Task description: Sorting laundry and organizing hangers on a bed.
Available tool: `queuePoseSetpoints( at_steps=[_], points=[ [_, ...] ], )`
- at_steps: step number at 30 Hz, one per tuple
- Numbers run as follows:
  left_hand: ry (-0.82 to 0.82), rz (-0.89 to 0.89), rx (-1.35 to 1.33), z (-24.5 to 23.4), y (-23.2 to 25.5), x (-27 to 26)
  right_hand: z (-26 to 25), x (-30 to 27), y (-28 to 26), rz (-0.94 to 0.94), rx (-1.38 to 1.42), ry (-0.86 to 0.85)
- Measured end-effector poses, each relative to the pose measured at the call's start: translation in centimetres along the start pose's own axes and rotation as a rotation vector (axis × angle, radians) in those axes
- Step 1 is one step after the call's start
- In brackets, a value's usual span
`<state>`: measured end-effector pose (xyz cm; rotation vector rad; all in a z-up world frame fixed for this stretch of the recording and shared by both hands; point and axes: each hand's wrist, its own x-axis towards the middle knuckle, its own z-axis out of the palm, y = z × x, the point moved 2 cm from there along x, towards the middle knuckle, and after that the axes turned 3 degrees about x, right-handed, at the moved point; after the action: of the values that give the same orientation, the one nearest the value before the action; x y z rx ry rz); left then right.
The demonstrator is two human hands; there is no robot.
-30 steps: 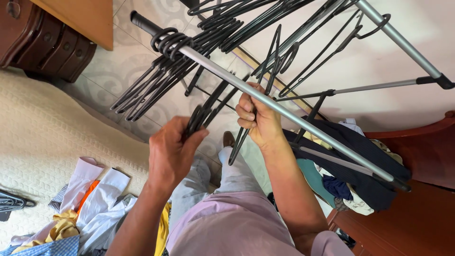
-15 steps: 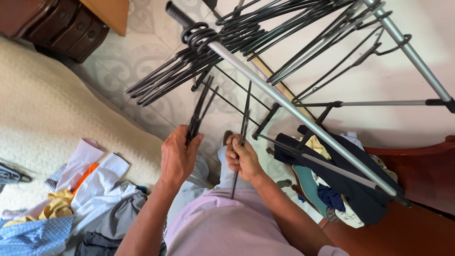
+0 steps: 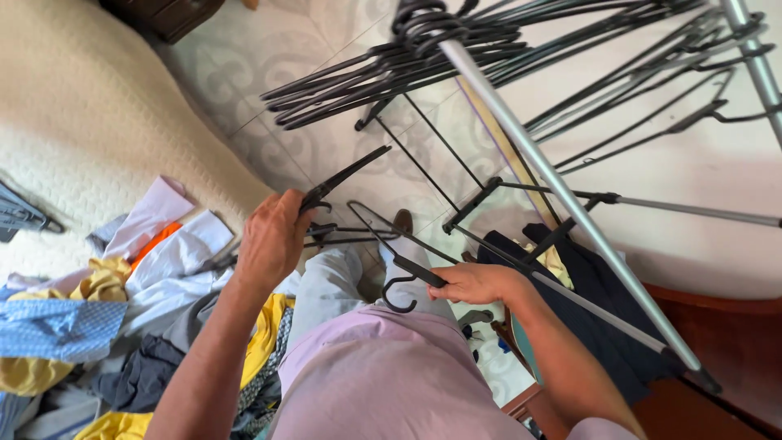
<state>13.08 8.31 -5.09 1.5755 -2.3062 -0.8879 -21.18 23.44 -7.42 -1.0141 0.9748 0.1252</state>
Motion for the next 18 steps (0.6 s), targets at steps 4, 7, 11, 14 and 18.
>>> queuePoseSetpoints(
  at_steps=[4,7,11,14,18],
  points=[
    [-0.071,0.106,0.255,1.3,-3.1,-1.0,-1.0,-0.4,-1.4,0.109,-0.077,-0.031],
    [-0.072,0.127,0.342,3.5,-6.6,-1.5,-1.1,-0.6,-0.1,0.182,-0.038,-0.050],
    [0.002,0.033,0.256,1.8,-5.9,-0.8,-0.6,0.2,-1.5,0.174,-0.053,-0.123],
    [0.060,0.036,0.248,2.4,-2.8,-0.8,0.1,1.4,-4.2,0.190,-0.073,-0.206],
    [-0.073,0.078,-0.106,3.5,0.8,-1.6,-0.6,4.5,-5.3,0.149,-0.162,-0.317]
  ],
)
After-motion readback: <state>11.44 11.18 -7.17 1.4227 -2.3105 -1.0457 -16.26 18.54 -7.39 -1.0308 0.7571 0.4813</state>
